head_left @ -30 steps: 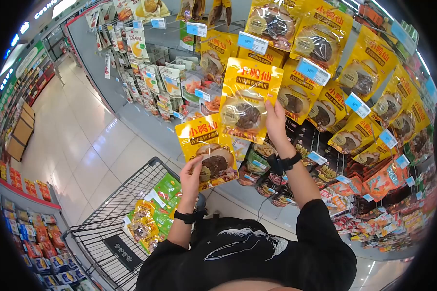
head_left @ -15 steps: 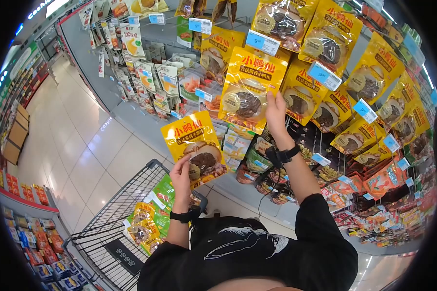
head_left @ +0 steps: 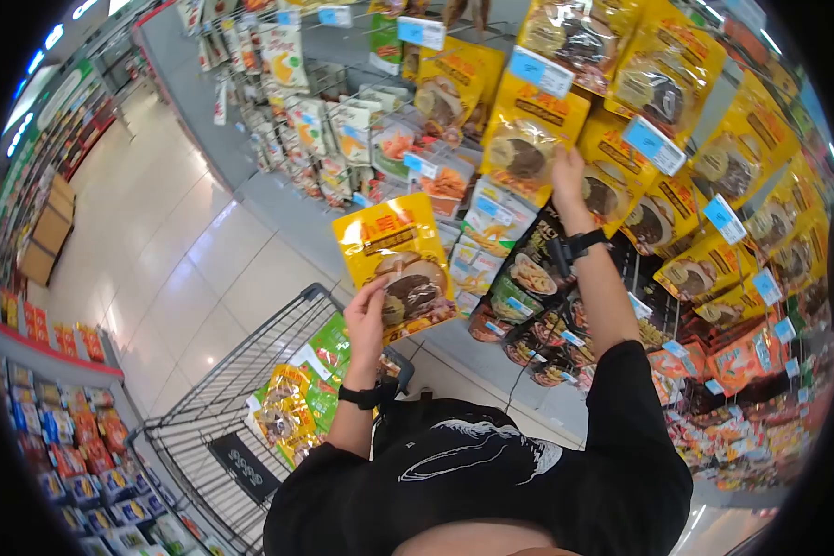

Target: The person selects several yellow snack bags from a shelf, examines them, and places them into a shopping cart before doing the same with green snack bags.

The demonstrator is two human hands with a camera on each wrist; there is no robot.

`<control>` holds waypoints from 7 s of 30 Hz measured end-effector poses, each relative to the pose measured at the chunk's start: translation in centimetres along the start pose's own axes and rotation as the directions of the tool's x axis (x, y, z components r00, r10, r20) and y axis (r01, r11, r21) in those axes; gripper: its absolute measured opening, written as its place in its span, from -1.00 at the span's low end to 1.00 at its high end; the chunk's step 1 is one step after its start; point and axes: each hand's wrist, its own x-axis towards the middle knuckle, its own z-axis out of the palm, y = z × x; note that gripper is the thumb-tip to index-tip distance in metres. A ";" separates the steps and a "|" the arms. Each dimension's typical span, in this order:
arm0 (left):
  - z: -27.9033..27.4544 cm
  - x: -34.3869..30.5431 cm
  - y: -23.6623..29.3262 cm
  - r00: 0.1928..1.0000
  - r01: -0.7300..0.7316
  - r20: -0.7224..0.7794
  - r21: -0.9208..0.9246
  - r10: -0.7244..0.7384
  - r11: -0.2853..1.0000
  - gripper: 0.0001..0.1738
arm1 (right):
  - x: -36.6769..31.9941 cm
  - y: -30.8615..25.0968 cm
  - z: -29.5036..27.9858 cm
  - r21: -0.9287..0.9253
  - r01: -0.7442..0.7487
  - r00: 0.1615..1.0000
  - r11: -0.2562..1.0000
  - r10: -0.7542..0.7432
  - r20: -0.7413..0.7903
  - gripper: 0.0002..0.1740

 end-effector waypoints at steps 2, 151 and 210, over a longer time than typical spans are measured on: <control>0.4 0.0 0.1 0.999 -0.003 0.042 0.023 0.003 1.000 -0.76 | 0.0 -0.7 -0.4 -0.045 0.031 1.000 0.999 -0.031 0.006 -0.70; -51.7 -27.4 0.1 0.605 0.050 -0.777 -0.180 -0.173 0.982 -0.73 | -82.1 19.4 35.5 -0.494 -0.869 -0.284 -0.007 0.825 0.489 -0.54; -41.8 -21.1 -0.4 0.886 0.250 -0.331 -0.248 -0.324 0.936 -0.75 | -57.9 14.8 27.8 -0.087 0.576 -0.314 0.813 0.318 0.895 -0.83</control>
